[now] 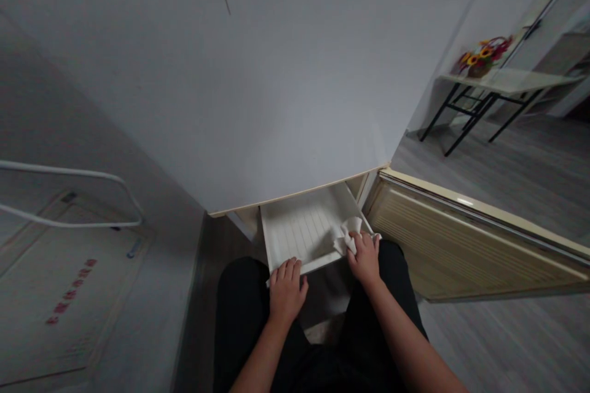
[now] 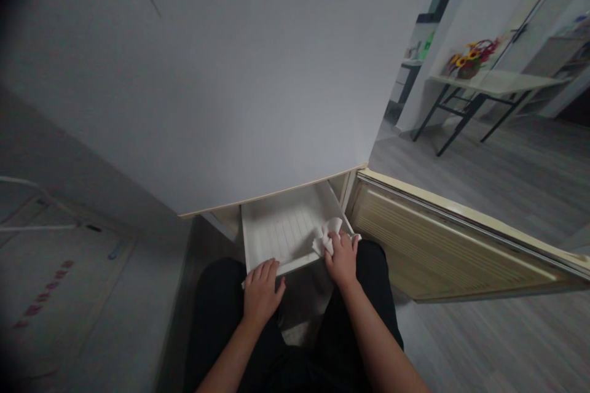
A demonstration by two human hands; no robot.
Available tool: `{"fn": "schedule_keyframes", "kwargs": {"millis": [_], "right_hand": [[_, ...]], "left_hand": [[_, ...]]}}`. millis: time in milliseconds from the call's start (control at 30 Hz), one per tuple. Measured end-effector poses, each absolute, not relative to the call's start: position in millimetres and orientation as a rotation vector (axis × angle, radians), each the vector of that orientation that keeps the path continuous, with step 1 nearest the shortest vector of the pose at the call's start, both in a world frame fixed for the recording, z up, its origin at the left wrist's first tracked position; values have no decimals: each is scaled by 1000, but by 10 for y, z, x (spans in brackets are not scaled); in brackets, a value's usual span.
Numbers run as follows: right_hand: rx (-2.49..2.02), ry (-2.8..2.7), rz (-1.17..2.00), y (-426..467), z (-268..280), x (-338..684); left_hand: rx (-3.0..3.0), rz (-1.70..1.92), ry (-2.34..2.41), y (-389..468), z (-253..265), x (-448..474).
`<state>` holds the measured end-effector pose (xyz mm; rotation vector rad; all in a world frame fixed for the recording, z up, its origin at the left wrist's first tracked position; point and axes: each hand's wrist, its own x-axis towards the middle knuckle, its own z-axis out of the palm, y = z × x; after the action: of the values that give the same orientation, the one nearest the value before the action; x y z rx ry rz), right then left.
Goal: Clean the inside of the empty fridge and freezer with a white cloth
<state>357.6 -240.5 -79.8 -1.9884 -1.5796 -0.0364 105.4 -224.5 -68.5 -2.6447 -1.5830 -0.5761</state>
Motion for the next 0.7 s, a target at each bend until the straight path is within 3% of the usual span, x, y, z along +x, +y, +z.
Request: {"fn": "schedule_keyframes", "kwargs": {"millis": [700], "right_hand": [[-1994,-1569,-10,-2404,-747,3567]], "left_hand": [[-2679,-644,-1567,-2236,-709,1037]]}}
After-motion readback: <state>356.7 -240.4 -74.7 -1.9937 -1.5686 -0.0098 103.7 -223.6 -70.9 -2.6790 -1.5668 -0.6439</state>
